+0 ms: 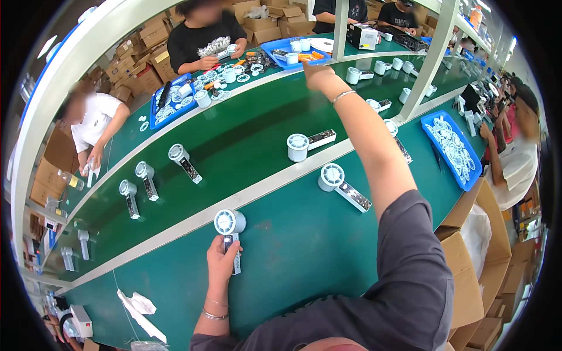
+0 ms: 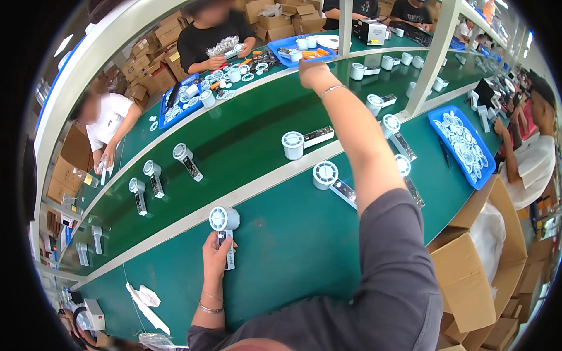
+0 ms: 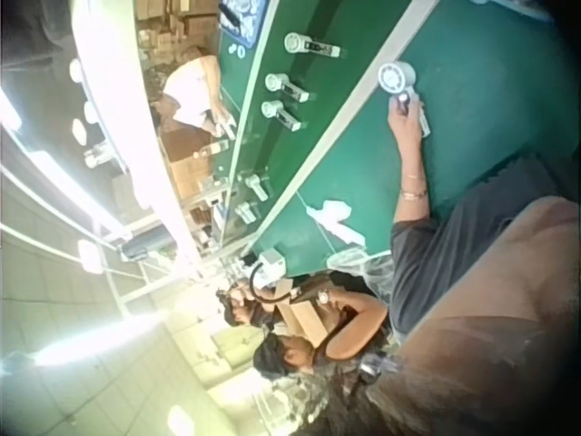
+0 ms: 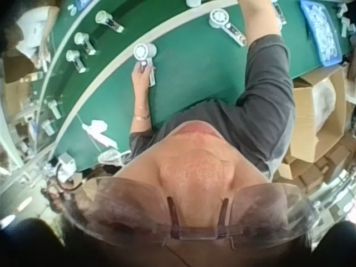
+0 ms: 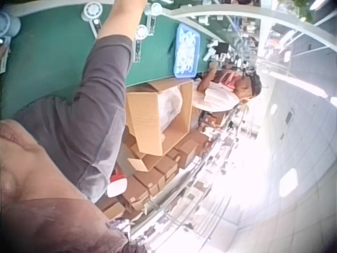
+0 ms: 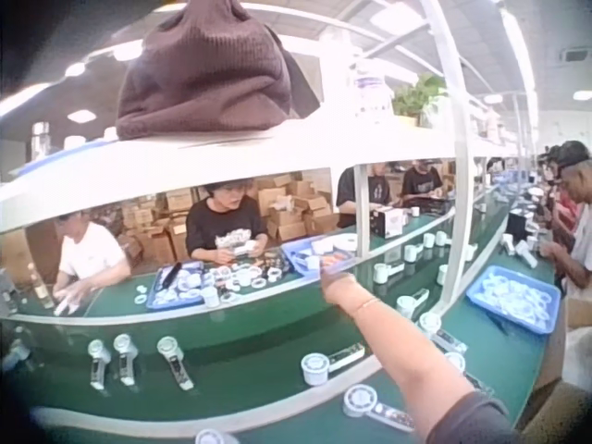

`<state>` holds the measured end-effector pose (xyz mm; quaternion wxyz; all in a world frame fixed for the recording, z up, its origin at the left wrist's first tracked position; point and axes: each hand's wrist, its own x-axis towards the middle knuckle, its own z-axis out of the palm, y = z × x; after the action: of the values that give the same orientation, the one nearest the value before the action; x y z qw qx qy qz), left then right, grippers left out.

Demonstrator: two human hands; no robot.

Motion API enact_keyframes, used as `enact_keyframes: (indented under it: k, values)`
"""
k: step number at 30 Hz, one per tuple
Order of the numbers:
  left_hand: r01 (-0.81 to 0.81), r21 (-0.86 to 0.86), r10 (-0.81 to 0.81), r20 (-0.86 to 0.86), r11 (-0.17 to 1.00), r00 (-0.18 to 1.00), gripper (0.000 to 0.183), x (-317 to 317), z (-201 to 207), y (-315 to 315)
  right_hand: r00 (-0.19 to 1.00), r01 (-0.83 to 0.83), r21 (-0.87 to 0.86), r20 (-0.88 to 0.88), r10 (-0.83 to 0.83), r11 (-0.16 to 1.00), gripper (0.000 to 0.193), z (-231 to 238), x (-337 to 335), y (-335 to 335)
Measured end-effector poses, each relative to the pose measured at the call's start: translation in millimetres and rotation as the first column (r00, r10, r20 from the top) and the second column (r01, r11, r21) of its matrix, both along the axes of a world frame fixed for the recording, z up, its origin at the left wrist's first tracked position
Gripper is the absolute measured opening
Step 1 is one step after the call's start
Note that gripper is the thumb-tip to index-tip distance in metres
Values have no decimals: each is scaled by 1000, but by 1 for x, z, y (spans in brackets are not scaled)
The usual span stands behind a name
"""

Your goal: The person assembles handheld fans by picking up fan bodies and attaching circular fan heads. They repeatedly test the fans by turning them on and off, then place the assembled units on the green workbench. The person also handles translucent plastic covers, placing them over the fan heads before setting them down.

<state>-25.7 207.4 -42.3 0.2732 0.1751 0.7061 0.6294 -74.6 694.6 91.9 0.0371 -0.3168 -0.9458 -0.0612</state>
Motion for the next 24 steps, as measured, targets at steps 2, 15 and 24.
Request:
enact_keyframes:
  k: [2, 15, 24]
  values:
    - [2, -19, -2, -8, 1000, 1000, 21, 0, -1, 1, 985, -140, -19, 95, 141, 990, 35, -6, 13, -10]
    - [-25, -20, 25, 1, 999, 1000, 22, 5, -6, 2, 958, -182, -622, 64, 281, 762, 52, -73, 234, -119]
    - [22, 5, -22, 50, 1000, 998, 29, 6, 2, -2, 954, -254, -595, -286, 95, 763, 33, -106, 240, -168]
